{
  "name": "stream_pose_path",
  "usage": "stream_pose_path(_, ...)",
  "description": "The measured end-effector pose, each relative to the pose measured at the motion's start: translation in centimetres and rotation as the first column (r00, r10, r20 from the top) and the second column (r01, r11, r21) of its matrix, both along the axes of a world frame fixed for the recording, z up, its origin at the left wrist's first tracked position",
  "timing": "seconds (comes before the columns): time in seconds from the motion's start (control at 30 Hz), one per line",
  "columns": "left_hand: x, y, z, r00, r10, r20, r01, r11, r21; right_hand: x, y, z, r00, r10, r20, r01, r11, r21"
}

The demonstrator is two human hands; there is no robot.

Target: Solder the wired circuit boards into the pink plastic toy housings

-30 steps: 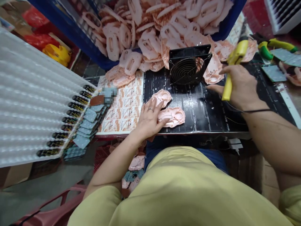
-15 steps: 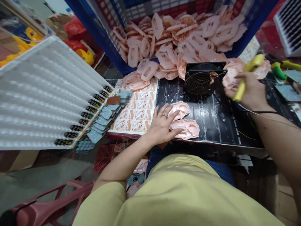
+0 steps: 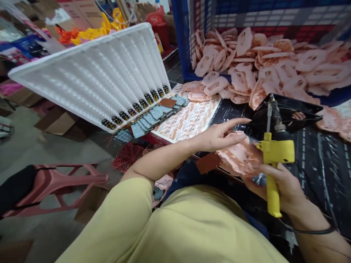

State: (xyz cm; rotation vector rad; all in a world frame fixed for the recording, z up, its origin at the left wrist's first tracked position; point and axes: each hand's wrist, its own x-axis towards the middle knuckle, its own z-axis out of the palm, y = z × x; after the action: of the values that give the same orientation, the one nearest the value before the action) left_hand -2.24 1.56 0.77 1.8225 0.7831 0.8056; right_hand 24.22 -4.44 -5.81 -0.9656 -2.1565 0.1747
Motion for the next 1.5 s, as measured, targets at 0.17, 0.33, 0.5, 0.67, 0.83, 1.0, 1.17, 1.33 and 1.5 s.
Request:
stream_pose_path(0.17,-3.4,3.0,-1.8,0.969,0.246,0.031,-0.242,0.966,-0.090,-1.2,1.4,0.9,0.993,0.026,-0.119,-0.012,0.993,0.115)
stream_pose_path(0.33,-5.9,7.8,-4.4,0.744,0.611,-0.270,-0.586,0.791,0.175,-1.5,1.9,-0.5,0.999,-0.019,-0.040,0.028,0.973,0.228)
stream_pose_path(0.5,-5.6,8.3,-3.8,0.596,0.536,-0.597,-0.390,0.844,0.368,-1.0,1.6,-1.7,0.999,-0.033,0.026,0.023,0.946,0.324)
stream_pose_path(0.67,-10.3,9.9,0.4,0.402,0.624,-0.670,-0.381,0.779,0.498,-1.3,1.6,-1.3,0.998,-0.061,0.032,0.048,0.948,0.314)
stream_pose_path(0.83,-16.5,13.1,1.3,0.068,0.575,-0.815,-0.466,0.741,0.484,-1.9,1.6,-1.4,0.998,-0.057,0.022,0.049,0.964,0.262)
stream_pose_path(1.0,-18.7,14.6,-0.3,0.084,0.635,-0.768,-0.581,0.657,0.479,-2.0,1.7,-1.2,1.000,-0.029,0.011,0.025,0.963,0.269)
stream_pose_path(1.17,-21.6,15.2,0.5,0.329,0.884,-0.332,-0.829,0.439,0.347,-1.8,1.9,-1.7,1.000,0.000,0.017,-0.004,0.967,0.253)
stream_pose_path(1.33,-22.7,14.8,1.6,0.386,0.917,-0.097,-0.914,0.395,0.091,-1.8,1.9,-1.9,1.000,0.012,0.012,-0.014,0.970,0.242)
stream_pose_path(1.5,-21.4,13.9,1.3,0.442,0.897,0.001,-0.893,0.440,-0.088,-1.9,1.9,-1.6,1.000,0.028,0.007,-0.029,0.973,0.230)
